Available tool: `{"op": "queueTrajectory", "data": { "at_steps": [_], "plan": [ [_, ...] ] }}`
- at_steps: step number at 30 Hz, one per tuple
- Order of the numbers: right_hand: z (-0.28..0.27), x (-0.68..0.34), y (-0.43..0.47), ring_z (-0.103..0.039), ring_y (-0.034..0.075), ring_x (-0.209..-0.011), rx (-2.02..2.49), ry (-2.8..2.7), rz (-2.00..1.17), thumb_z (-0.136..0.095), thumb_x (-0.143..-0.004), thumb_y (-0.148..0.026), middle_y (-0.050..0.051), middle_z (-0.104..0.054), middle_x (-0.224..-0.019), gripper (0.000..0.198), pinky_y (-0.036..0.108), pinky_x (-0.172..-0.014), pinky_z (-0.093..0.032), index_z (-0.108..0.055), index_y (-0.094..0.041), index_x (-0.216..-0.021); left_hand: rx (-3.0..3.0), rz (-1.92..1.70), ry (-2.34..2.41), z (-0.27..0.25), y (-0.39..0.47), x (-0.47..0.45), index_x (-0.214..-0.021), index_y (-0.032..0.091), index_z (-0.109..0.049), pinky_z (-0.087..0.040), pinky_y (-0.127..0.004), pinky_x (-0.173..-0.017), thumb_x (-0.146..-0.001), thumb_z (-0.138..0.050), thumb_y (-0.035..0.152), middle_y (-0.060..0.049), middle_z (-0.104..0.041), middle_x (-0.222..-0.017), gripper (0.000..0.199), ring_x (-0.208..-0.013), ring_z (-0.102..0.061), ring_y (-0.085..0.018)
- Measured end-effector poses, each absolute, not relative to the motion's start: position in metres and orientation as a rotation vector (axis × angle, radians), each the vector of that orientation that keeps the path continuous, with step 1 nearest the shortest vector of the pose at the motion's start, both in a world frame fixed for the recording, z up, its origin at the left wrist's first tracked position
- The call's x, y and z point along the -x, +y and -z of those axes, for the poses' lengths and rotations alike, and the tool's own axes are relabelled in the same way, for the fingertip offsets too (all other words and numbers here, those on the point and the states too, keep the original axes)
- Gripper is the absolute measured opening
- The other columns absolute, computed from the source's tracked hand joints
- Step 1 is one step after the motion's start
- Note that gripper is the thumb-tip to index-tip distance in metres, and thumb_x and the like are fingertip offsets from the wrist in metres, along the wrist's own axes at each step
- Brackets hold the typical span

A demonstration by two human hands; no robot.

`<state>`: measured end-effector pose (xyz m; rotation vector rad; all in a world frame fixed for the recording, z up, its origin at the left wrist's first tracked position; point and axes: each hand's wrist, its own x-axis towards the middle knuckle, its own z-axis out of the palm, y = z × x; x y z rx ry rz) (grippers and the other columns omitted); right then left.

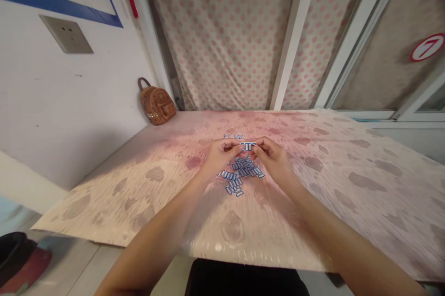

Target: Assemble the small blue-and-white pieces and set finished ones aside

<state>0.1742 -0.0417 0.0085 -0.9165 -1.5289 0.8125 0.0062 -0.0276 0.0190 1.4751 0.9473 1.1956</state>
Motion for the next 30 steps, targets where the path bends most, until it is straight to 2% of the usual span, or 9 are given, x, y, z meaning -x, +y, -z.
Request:
{"op": "queueTrajectory", "data": {
  "at_steps": [8,13,15,17,19,21,27,30],
  "plan": [
    [-0.003,-0.176,-0.036,-0.062,0.014,-0.063,0.909,-1.529,-0.904,-0.063,-0.082,-0.038,0.000,-0.066,-0.072,0.018,0.028,-0.063,-0.050,-0.060,-0.020,-0.082,-1.547,-1.150,0.956,-0.009,-0.019,-0.003,-0.081,0.012,-0.069,-0.050,-0.021,-0.057,-0.076,-0.070,0.034,-0.004,-0.070,-0.076,0.023,-0.059,-0.062,-0.010],
    [0.002,-0.176,-0.033,-0.063,0.015,-0.060,0.944,-1.486,-0.919,-0.064,-0.081,-0.040,0.000,-0.065,-0.067,0.020,0.029,-0.061,-0.052,-0.059,-0.020,-0.079,-1.591,-1.104,0.981,-0.013,-0.013,0.008,-0.086,0.013,-0.070,-0.050,-0.023,-0.062,-0.077,-0.069,0.041,-0.006,-0.071,-0.082,0.029,-0.066,-0.063,-0.012],
    [0.003,-0.178,-0.032,-0.063,0.015,-0.061,0.976,-1.461,-0.906,-0.063,-0.082,-0.040,0.001,-0.067,-0.068,0.020,0.029,-0.059,-0.052,-0.059,-0.020,-0.080,-1.656,-1.119,1.091,-0.016,-0.005,0.023,-0.087,0.014,-0.071,-0.049,-0.022,-0.063,-0.080,-0.063,0.043,-0.007,-0.072,-0.084,0.031,-0.069,-0.062,-0.013],
    [0.003,-0.180,-0.030,-0.064,0.016,-0.064,0.993,-1.438,-0.896,-0.063,-0.082,-0.040,0.002,-0.068,-0.071,0.020,0.028,-0.058,-0.052,-0.060,-0.020,-0.081,-1.766,-1.129,1.317,-0.015,0.004,0.043,-0.081,0.014,-0.071,-0.045,-0.022,-0.060,-0.081,-0.060,0.039,-0.006,-0.071,-0.077,0.027,-0.067,-0.061,-0.013],
    [0.003,-0.183,-0.029,-0.065,0.016,-0.066,0.986,-1.427,-0.889,-0.064,-0.082,-0.039,0.003,-0.068,-0.073,0.020,0.028,-0.059,-0.052,-0.060,-0.020,-0.081,-1.893,-0.943,1.644,-0.012,0.014,0.064,-0.070,0.014,-0.070,-0.039,-0.023,-0.055,-0.076,-0.063,0.031,-0.003,-0.066,-0.064,0.019,-0.062,-0.058,-0.015],
    [0.002,-0.184,-0.029,-0.065,0.016,-0.066,0.977,-1.422,-0.883,-0.064,-0.082,-0.037,0.002,-0.068,-0.074,0.018,0.028,-0.060,-0.051,-0.060,-0.019,-0.081,-1.914,-0.733,1.851,-0.007,0.021,0.082,-0.066,0.015,-0.069,-0.035,-0.024,-0.053,-0.072,-0.067,0.028,-0.002,-0.063,-0.060,0.015,-0.059,-0.057,-0.016],
    [0.003,-0.185,-0.027,-0.065,0.016,-0.065,0.986,-1.432,-0.861,-0.063,-0.083,-0.037,0.002,-0.068,-0.074,0.017,0.029,-0.062,-0.051,-0.060,-0.019,-0.081,-1.892,-0.540,1.871,0.006,0.032,0.098,-0.075,0.016,-0.070,-0.038,-0.024,-0.054,-0.066,-0.074,0.033,-0.005,-0.069,-0.070,0.019,-0.063,-0.061,-0.017],
    [0.004,-0.186,-0.025,-0.066,0.016,-0.065,0.982,-1.429,-0.843,-0.063,-0.083,-0.038,0.002,-0.068,-0.074,0.018,0.029,-0.062,-0.052,-0.060,-0.020,-0.081,-1.941,-0.702,1.859,0.015,0.037,0.085,-0.079,0.016,-0.070,-0.042,-0.022,-0.059,-0.069,-0.072,0.032,-0.005,-0.070,-0.075,0.019,-0.068,-0.062,-0.016]
  ]
}}
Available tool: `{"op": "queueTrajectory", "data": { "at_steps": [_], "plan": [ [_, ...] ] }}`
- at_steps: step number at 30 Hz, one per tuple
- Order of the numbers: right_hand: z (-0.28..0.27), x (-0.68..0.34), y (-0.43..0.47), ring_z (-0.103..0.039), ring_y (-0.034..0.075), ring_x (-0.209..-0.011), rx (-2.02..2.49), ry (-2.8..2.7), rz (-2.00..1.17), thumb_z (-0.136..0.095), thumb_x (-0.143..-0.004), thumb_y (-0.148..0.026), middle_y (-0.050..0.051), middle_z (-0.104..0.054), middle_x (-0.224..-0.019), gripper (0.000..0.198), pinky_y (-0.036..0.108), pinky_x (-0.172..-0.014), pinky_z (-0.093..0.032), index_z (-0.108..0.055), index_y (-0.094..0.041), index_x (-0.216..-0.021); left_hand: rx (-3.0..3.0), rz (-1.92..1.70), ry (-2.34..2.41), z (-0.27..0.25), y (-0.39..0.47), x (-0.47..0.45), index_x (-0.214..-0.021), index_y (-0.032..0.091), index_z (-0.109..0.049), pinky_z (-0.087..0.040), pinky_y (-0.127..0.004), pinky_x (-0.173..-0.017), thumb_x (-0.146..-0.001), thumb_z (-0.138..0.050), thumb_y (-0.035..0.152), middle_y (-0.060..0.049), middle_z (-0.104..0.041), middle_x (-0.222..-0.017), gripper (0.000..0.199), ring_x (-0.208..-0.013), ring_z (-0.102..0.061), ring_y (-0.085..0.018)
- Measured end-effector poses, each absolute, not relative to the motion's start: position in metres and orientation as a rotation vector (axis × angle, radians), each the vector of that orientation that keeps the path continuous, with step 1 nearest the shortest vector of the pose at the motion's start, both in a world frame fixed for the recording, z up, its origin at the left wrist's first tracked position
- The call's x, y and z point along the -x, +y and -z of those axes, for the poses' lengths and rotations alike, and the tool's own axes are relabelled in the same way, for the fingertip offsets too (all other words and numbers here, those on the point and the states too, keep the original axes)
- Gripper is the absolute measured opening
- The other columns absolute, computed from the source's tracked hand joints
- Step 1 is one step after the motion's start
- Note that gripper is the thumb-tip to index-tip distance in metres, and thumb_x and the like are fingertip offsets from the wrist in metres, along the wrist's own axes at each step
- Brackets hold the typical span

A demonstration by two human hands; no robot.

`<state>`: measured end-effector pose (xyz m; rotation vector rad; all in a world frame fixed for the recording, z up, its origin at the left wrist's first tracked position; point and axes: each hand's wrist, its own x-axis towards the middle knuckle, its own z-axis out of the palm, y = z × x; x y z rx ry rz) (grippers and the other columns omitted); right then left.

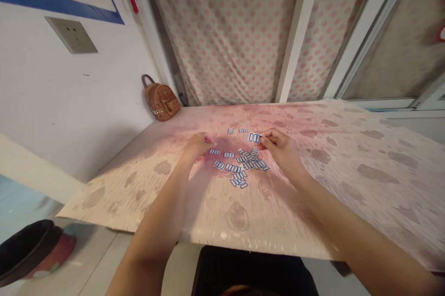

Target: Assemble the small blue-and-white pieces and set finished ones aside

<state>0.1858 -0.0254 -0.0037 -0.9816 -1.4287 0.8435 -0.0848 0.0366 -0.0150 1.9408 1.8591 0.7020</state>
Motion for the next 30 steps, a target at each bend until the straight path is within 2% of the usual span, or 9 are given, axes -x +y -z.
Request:
{"op": "queueTrajectory", "data": {
  "at_steps": [2,6,12,18,21,25,30],
  "plan": [
    [0.003,-0.186,-0.025,-0.066,0.016,-0.065,0.979,-1.424,-0.840,-0.063,-0.083,-0.038,0.002,-0.068,-0.073,0.018,0.029,-0.062,-0.052,-0.060,-0.020,-0.081,-2.013,-0.904,1.727,0.023,0.039,0.067,-0.085,0.016,-0.070,-0.045,-0.022,-0.064,-0.074,-0.068,0.032,-0.005,-0.071,-0.081,0.019,-0.074,-0.064,-0.015],
    [0.001,-0.186,-0.026,-0.066,0.015,-0.065,0.959,-1.399,-0.860,-0.063,-0.082,-0.036,0.002,-0.068,-0.073,0.017,0.029,-0.062,-0.053,-0.059,-0.020,-0.080,-2.141,-0.780,1.516,0.034,0.039,0.026,-0.084,0.016,-0.072,-0.047,-0.025,-0.066,-0.076,-0.067,0.039,-0.006,-0.072,-0.082,0.025,-0.072,-0.064,-0.016],
    [-0.007,-0.185,-0.031,-0.065,0.016,-0.063,0.945,-1.374,-0.849,-0.063,-0.081,-0.035,0.002,-0.068,-0.072,0.016,0.031,-0.062,-0.054,-0.058,-0.020,-0.077,-2.188,-0.626,1.506,0.032,0.033,0.005,-0.086,0.015,-0.070,-0.047,-0.028,-0.067,-0.068,-0.075,0.038,-0.006,-0.071,-0.084,0.030,-0.076,-0.063,-0.019],
    [-0.010,-0.184,-0.034,-0.065,0.016,-0.063,0.934,-1.372,-0.846,-0.061,-0.083,-0.033,0.002,-0.067,-0.069,0.015,0.031,-0.063,-0.053,-0.057,-0.020,-0.076,-2.131,-0.646,1.495,0.026,0.027,0.011,-0.083,0.015,-0.069,-0.046,-0.026,-0.065,-0.073,-0.071,0.029,-0.006,-0.070,-0.081,0.018,-0.072,-0.062,-0.017],
    [-0.010,-0.183,-0.034,-0.064,0.015,-0.062,0.932,-1.374,-0.839,-0.060,-0.083,-0.033,0.002,-0.067,-0.068,0.015,0.030,-0.061,-0.053,-0.056,-0.020,-0.076,-2.122,-0.669,1.521,0.022,0.022,0.015,-0.082,0.015,-0.069,-0.044,-0.026,-0.064,-0.073,-0.070,0.037,-0.005,-0.070,-0.081,0.024,-0.072,-0.061,-0.017],
    [-0.009,-0.182,-0.035,-0.064,0.015,-0.061,0.952,-1.380,-0.844,-0.059,-0.083,-0.031,0.001,-0.066,-0.066,0.013,0.027,-0.057,-0.051,-0.056,-0.020,-0.076,-2.175,-0.511,1.529,0.020,0.014,0.019,-0.083,0.019,-0.071,-0.042,-0.026,-0.064,-0.063,-0.075,0.047,-0.003,-0.069,-0.084,0.035,-0.078,-0.061,-0.018],
    [-0.006,-0.183,-0.032,-0.064,0.014,-0.062,0.958,-1.382,-0.837,-0.060,-0.082,-0.030,0.002,-0.067,-0.069,0.012,0.027,-0.059,-0.052,-0.056,-0.020,-0.077,-2.175,-0.432,1.478,0.020,0.010,0.017,-0.082,0.017,-0.070,-0.041,-0.026,-0.064,-0.066,-0.074,0.035,-0.003,-0.070,-0.084,0.024,-0.078,-0.061,-0.018]
  ]
}}
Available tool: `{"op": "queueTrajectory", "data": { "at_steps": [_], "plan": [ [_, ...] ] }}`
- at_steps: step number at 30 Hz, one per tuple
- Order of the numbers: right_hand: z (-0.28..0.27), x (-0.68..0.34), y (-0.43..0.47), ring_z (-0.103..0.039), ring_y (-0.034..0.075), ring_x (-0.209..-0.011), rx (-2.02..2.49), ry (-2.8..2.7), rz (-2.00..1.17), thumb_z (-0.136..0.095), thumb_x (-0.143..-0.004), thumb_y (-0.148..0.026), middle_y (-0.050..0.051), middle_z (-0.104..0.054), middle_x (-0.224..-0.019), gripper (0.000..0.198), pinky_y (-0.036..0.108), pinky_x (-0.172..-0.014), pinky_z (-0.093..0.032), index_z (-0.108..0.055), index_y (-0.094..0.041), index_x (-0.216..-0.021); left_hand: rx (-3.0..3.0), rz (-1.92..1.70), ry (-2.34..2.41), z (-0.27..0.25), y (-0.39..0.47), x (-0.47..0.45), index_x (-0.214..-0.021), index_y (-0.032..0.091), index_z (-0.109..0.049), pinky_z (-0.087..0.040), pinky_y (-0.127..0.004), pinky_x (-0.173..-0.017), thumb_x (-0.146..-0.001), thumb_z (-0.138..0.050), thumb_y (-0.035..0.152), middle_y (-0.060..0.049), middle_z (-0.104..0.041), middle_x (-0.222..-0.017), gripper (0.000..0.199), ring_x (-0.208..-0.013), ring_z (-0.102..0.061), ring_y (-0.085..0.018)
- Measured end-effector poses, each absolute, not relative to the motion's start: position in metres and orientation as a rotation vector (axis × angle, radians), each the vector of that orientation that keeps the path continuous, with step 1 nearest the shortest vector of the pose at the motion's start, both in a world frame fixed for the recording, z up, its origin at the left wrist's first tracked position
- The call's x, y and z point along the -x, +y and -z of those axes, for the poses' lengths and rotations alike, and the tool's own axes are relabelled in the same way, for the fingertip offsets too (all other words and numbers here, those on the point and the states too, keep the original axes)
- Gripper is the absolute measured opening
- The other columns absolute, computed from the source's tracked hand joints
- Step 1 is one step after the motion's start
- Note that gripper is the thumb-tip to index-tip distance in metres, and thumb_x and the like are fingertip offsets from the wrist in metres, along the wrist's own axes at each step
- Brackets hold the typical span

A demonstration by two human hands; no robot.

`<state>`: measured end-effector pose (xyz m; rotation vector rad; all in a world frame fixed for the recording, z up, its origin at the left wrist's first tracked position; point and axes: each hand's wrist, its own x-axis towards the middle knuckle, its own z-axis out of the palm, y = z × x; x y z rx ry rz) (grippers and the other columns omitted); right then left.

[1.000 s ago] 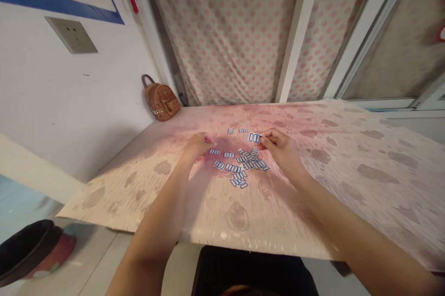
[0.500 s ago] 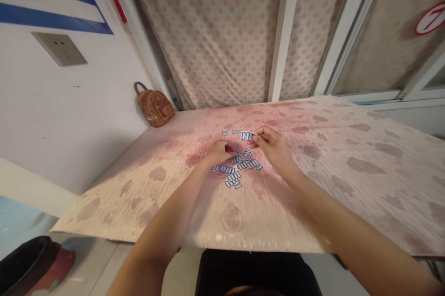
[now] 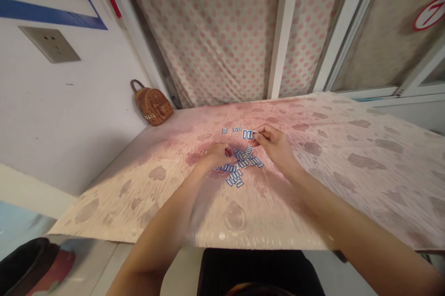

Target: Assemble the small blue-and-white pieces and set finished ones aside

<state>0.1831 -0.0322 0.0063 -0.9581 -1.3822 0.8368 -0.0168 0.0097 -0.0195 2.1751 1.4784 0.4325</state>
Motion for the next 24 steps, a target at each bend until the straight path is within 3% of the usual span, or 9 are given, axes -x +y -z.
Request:
{"op": "queueTrajectory", "data": {
  "at_steps": [6,14,18,24],
  "plan": [
    [-0.001,-0.185,-0.028,-0.063,0.015,-0.063,0.970,-1.383,-0.839,-0.061,-0.081,-0.031,0.002,-0.067,-0.072,0.012,0.030,-0.063,-0.050,-0.059,-0.020,-0.078,-2.051,-0.677,1.370,0.020,0.011,0.019,-0.075,0.014,-0.065,-0.040,-0.023,-0.058,-0.071,-0.067,0.021,-0.001,-0.065,-0.069,0.008,-0.065,-0.058,-0.013],
    [-0.002,-0.183,-0.030,-0.061,0.018,-0.079,0.909,-1.608,-0.869,-0.063,-0.079,-0.033,0.003,-0.068,-0.085,0.013,0.032,-0.073,-0.048,-0.066,-0.020,-0.080,-1.828,-1.010,0.998,0.007,0.007,0.016,-0.079,0.012,-0.070,-0.044,-0.022,-0.060,-0.070,-0.072,0.034,-0.003,-0.068,-0.072,0.023,-0.063,-0.058,-0.012],
    [0.000,-0.181,-0.030,-0.059,0.016,-0.074,0.934,-1.675,-0.846,-0.061,-0.079,-0.031,0.002,-0.066,-0.080,0.012,0.030,-0.067,-0.046,-0.065,-0.020,-0.077,-1.788,-1.078,0.984,0.000,0.000,0.013,-0.074,0.012,-0.069,-0.045,-0.022,-0.061,-0.069,-0.073,0.030,-0.003,-0.067,-0.070,0.019,-0.064,-0.058,-0.012],
    [0.003,-0.181,-0.029,-0.057,0.015,-0.070,0.944,-1.554,-0.877,-0.061,-0.078,-0.032,0.002,-0.065,-0.077,0.013,0.030,-0.065,-0.044,-0.064,-0.019,-0.078,-1.559,-1.075,0.853,-0.002,-0.005,0.009,-0.082,0.011,-0.068,-0.048,-0.022,-0.063,-0.066,-0.079,0.034,-0.004,-0.070,-0.076,0.030,-0.065,-0.062,-0.012]
  ]
}}
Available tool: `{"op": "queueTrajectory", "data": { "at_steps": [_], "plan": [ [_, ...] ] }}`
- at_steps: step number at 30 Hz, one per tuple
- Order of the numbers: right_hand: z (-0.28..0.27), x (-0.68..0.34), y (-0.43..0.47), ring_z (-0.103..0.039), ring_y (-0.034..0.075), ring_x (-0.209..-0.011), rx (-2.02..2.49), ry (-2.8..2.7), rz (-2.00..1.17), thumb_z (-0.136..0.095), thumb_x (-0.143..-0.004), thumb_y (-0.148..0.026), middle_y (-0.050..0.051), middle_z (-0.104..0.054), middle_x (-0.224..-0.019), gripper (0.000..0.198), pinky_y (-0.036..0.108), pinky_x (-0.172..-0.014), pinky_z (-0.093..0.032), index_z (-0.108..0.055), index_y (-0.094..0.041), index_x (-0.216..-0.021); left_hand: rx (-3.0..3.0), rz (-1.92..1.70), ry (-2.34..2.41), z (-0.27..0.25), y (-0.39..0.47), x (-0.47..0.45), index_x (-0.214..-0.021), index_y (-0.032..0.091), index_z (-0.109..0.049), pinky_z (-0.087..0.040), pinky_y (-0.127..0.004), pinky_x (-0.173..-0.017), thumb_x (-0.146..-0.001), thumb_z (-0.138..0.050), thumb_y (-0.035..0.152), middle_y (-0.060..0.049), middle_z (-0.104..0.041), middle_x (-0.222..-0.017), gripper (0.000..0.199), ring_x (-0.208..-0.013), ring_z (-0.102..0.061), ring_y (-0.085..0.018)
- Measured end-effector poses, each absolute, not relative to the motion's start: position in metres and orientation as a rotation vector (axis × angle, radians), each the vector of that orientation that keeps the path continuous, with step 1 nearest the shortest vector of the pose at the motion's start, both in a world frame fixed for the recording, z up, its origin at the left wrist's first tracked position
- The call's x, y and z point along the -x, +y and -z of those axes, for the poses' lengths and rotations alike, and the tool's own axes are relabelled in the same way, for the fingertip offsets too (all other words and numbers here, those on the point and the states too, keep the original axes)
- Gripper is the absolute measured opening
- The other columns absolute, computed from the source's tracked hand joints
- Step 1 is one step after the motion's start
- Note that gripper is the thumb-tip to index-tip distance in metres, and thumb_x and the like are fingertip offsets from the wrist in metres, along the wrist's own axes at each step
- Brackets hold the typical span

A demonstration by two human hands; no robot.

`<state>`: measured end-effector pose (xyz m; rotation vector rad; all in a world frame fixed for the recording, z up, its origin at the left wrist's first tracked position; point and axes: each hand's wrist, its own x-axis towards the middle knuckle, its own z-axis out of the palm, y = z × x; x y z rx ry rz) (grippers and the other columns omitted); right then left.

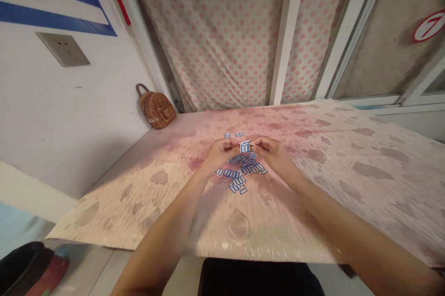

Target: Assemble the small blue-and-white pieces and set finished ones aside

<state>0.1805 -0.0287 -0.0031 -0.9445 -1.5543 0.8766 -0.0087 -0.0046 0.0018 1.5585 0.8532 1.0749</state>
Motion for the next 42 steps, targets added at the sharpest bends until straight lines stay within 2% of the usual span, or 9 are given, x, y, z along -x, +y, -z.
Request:
{"op": "queueTrajectory", "data": {
  "at_steps": [7,13,20,27,42],
  "plan": [
    [-0.001,-0.181,-0.031,-0.058,0.015,-0.072,0.957,-1.548,-0.811,-0.060,-0.080,-0.030,0.001,-0.065,-0.076,0.012,0.029,-0.067,-0.044,-0.062,-0.019,-0.076,-1.439,-1.170,0.915,-0.002,-0.009,0.003,-0.085,0.012,-0.070,-0.052,-0.023,-0.062,-0.068,-0.078,0.032,-0.006,-0.073,-0.078,0.027,-0.067,-0.068,-0.015],
    [0.000,-0.181,-0.032,-0.054,0.014,-0.063,0.988,-1.526,-0.816,-0.059,-0.081,-0.030,0.000,-0.062,-0.071,0.012,0.028,-0.060,-0.042,-0.060,-0.019,-0.076,-1.464,-1.165,0.946,-0.008,-0.015,0.002,-0.089,0.012,-0.073,-0.054,-0.024,-0.065,-0.071,-0.076,0.029,-0.007,-0.075,-0.082,0.025,-0.072,-0.070,-0.017],
    [-0.003,-0.178,-0.036,-0.059,0.016,-0.072,0.965,-1.537,-0.778,-0.058,-0.082,-0.028,0.001,-0.063,-0.074,0.011,0.030,-0.070,-0.044,-0.060,-0.020,-0.076,-1.517,-1.137,0.898,-0.014,-0.019,0.000,-0.090,0.013,-0.073,-0.056,-0.028,-0.072,-0.074,-0.072,0.027,-0.008,-0.076,-0.086,0.022,-0.077,-0.072,-0.019],
    [-0.007,-0.177,-0.040,-0.058,0.016,-0.069,0.998,-1.526,-0.747,-0.056,-0.082,-0.026,0.000,-0.063,-0.072,0.010,0.029,-0.067,-0.044,-0.059,-0.020,-0.074,-1.626,-1.167,0.902,-0.013,-0.020,-0.001,-0.089,0.014,-0.074,-0.055,-0.026,-0.071,-0.078,-0.065,0.025,-0.007,-0.076,-0.085,0.018,-0.078,-0.071,-0.018],
    [-0.011,-0.174,-0.042,-0.057,0.015,-0.064,1.012,-1.523,-0.700,-0.057,-0.081,-0.027,0.000,-0.063,-0.069,0.012,0.029,-0.066,-0.045,-0.059,-0.020,-0.071,-1.658,-1.150,0.857,-0.004,-0.019,-0.006,-0.081,0.012,-0.072,-0.053,-0.027,-0.072,-0.079,-0.068,0.037,-0.008,-0.075,-0.081,0.026,-0.076,-0.069,-0.018]
  ]
}}
